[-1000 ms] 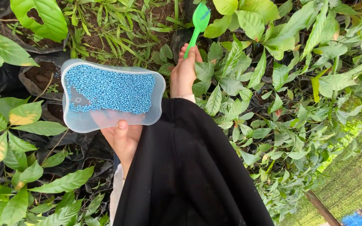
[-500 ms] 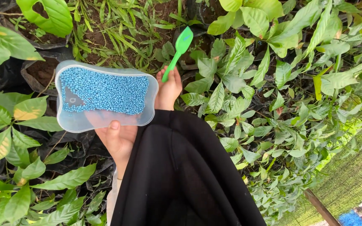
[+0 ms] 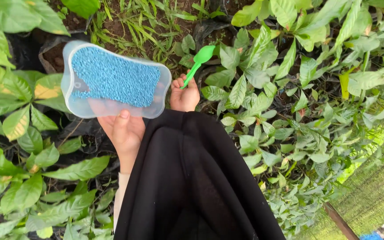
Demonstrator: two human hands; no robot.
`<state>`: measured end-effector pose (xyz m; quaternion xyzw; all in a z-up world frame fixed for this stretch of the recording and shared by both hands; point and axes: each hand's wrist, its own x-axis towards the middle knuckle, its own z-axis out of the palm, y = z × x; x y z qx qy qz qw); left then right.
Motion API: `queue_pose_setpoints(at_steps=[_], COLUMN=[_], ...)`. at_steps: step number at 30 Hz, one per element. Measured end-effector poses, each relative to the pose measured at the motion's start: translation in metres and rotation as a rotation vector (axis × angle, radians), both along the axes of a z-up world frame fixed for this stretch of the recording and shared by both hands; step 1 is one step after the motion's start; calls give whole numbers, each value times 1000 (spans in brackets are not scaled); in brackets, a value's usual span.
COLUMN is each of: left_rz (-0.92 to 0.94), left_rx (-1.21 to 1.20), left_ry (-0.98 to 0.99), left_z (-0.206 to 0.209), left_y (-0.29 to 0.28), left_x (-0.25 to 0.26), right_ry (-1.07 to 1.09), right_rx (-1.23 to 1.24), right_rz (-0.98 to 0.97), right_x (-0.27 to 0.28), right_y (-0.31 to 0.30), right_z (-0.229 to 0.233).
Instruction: Fertilizing small potted plants using a spoon and a container of blue fertilizer granules.
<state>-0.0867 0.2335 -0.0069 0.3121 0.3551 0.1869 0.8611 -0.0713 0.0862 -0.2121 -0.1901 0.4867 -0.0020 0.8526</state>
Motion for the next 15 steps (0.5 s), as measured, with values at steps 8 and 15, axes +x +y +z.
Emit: queue_pose_setpoints(at_steps=[8, 15], left_rz=[-21, -285], left_rx=[-45, 37], left_ry=[-65, -47], left_z=[89, 221], left_y=[-2, -18], left_x=[-10, -25], right_ry=[-37, -107], right_rx=[-294, -669], right_rz=[730, 678], right_x=[-89, -110], right_y=[-77, -262], right_z=[165, 298])
